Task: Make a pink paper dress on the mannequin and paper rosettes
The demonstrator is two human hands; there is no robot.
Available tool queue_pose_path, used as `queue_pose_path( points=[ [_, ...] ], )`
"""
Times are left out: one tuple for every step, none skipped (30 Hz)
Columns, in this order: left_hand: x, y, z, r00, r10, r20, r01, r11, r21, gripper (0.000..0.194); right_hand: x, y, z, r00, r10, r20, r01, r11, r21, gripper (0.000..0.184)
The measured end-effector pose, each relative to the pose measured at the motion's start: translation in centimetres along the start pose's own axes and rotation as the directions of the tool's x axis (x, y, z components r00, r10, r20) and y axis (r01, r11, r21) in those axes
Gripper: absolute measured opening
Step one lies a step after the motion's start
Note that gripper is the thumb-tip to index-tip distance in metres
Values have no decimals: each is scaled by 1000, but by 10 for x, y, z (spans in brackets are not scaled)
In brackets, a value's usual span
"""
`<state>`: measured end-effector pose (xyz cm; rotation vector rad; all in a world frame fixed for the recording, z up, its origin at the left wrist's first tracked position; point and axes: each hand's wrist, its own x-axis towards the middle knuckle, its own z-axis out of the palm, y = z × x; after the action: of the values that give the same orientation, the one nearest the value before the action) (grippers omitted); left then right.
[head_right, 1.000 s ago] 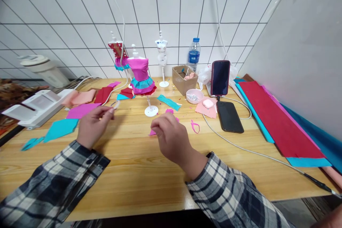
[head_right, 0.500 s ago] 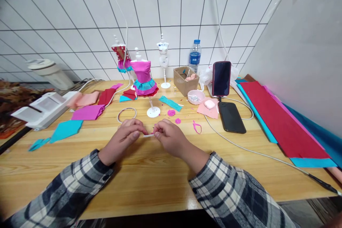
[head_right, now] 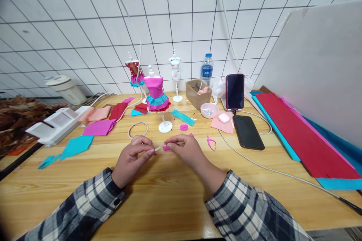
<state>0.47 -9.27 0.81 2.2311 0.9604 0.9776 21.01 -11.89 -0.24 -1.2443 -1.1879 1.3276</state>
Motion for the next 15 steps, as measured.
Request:
queue_pose_path(
  points=[
    [0, -1, 1, 1000, -9, -10, 9, 1000, -10, 21, 1, 1, -2, 999, -23, -40, 22, 1000, -17, 31],
    [0, -3, 2, 999, -28, -24, 28, 999, -22, 21, 2, 2, -4, 993, -64, -101, 58, 997, -53, 37],
    [1, -5, 4, 997, -58, -42, 57, 998, -35, 22, 2, 2, -6, 978, -124, -169, 106, 988, -114, 41],
    [3, -6, 7, 993, -96, -66, 92, 994, -53, 23, 3, 3, -7, 951, -214, -223, 169, 964, -205, 41],
    [5, -8, 11, 986, -140, -91, 133, 988, -78, 24, 2, 3, -9, 913, -326, -245, 243, 917, -316, 37],
    [8, -10, 15, 979, -176, -108, 163, 980, -113, 24, 1, 3, -9, 866, -449, -221, 326, 841, -432, 30],
    [10, -12, 19, 975, -193, -108, 175, 973, -153, 25, 0, 3, -9, 813, -559, -162, 403, 741, -538, 24],
    [13, -13, 22, 976, -197, -95, 177, 966, -189, 26, -1, 2, -8, 764, -640, -82, 464, 633, -620, 18],
    [14, -15, 26, 978, -195, -79, 173, 959, -223, 26, -3, 2, -7, 727, -686, -3, 504, 537, -677, 16],
    [15, -15, 28, 980, -189, -60, 168, 953, -254, 27, -4, 1, -6, 704, -707, 59, 523, 461, -717, 16],
    [15, -15, 29, 982, -184, -43, 166, 946, -278, 27, -4, 1, -5, 694, -713, 101, 527, 407, -747, 17],
    [14, -15, 29, 983, -182, -28, 165, 940, -297, 28, -4, 2, -4, 692, -710, 131, 522, 367, -770, 18],
    [12, -15, 28, 984, -179, -12, 167, 936, -309, 28, -4, 3, -3, 693, -705, 152, 517, 339, -786, 18],
    [10, -14, 27, 985, -174, 7, 168, 935, -311, 30, -4, 3, -3, 692, -703, 166, 514, 317, -797, 18],
    [8, -13, 26, 986, -166, 25, 166, 938, -303, 31, -3, 4, -3, 688, -704, 177, 512, 298, -806, 17]
  ],
)
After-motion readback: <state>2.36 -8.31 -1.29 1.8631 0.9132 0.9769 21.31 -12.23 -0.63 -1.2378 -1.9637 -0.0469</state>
